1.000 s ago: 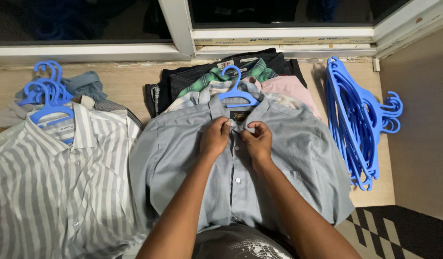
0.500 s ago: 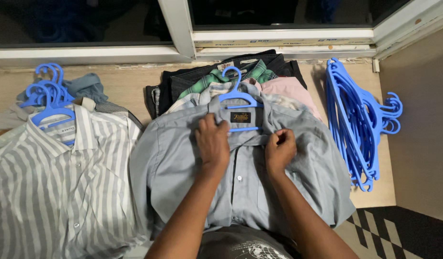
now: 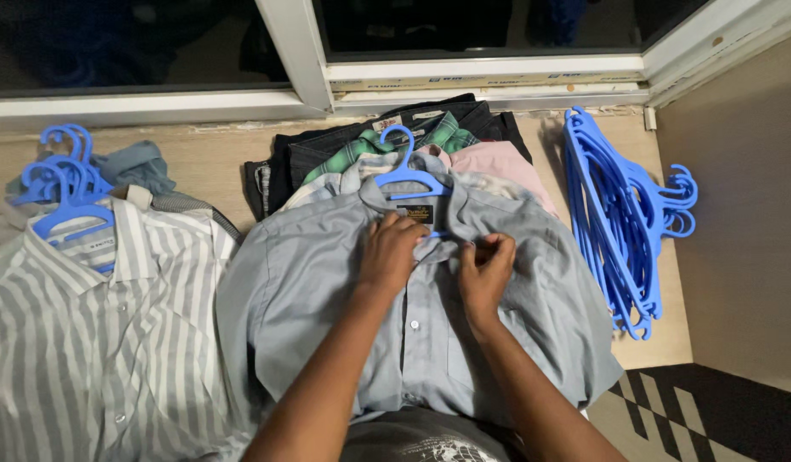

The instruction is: The person buttons several shirts and places them on blue plastic hangers. They handle a plaid shirt, a solid gray shirt, a striped shirt, a light green plaid shirt, and a black-and-white checkered shirt, buttoning each and then hanging it on a hanger.

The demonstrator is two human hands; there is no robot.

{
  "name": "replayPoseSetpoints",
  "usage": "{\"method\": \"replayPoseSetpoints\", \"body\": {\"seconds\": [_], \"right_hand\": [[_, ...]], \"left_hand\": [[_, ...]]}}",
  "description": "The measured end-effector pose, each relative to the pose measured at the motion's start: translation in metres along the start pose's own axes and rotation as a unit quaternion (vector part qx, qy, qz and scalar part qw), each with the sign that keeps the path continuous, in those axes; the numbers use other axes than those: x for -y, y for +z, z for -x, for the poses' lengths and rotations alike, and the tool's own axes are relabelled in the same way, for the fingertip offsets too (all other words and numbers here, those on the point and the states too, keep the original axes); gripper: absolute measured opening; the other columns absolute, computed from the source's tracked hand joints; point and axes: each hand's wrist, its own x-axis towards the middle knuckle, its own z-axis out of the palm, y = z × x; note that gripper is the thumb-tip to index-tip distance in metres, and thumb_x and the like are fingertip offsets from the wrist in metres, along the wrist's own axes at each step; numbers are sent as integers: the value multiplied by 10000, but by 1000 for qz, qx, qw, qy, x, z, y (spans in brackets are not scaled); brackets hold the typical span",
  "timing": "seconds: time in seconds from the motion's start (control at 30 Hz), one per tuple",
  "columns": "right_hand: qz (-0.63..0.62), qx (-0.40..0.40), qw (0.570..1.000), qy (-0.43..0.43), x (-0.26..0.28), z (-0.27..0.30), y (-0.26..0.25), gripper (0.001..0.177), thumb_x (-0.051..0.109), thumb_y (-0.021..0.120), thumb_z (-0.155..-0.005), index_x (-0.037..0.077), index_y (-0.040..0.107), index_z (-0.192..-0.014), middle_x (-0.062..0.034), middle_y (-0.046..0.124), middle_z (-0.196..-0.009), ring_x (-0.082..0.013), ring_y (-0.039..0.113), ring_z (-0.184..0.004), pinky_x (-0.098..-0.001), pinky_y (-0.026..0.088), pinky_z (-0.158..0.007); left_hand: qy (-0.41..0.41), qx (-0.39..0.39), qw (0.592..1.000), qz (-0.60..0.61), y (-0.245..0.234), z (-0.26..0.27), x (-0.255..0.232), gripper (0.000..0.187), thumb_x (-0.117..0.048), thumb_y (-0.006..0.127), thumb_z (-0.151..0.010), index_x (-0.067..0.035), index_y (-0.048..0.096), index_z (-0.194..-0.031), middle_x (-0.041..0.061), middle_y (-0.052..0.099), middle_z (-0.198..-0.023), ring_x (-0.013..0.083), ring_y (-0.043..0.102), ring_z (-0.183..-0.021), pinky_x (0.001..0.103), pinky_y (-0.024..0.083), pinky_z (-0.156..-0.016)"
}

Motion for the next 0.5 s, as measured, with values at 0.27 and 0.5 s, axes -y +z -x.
{"method": "replayPoseSetpoints", "body": {"seconds": [0.27,0.5], "right_hand": [[66,153,974,153,45,35,14,402,286,879,-797,-5,646,-644,-91,659,-589,-154,586,-554,-305,468,-543],[135,232,963,0,55,32,18,206,199,794,-752,4,750,-802,-152,752,-749,-254,733,-672,-361,560,-654]], "left_hand": [[18,44,998,31,-25,22,9,381,75,684,-749,-141,776,-1049,29,680,-1282,265,547,-1268,457,383,-1014],[1,-6,1000,25,-34,39,-10,541,96,693,-688,-114,758,-1183,76,622,-1375,305,505,-1322,407,413,-1102]]}}
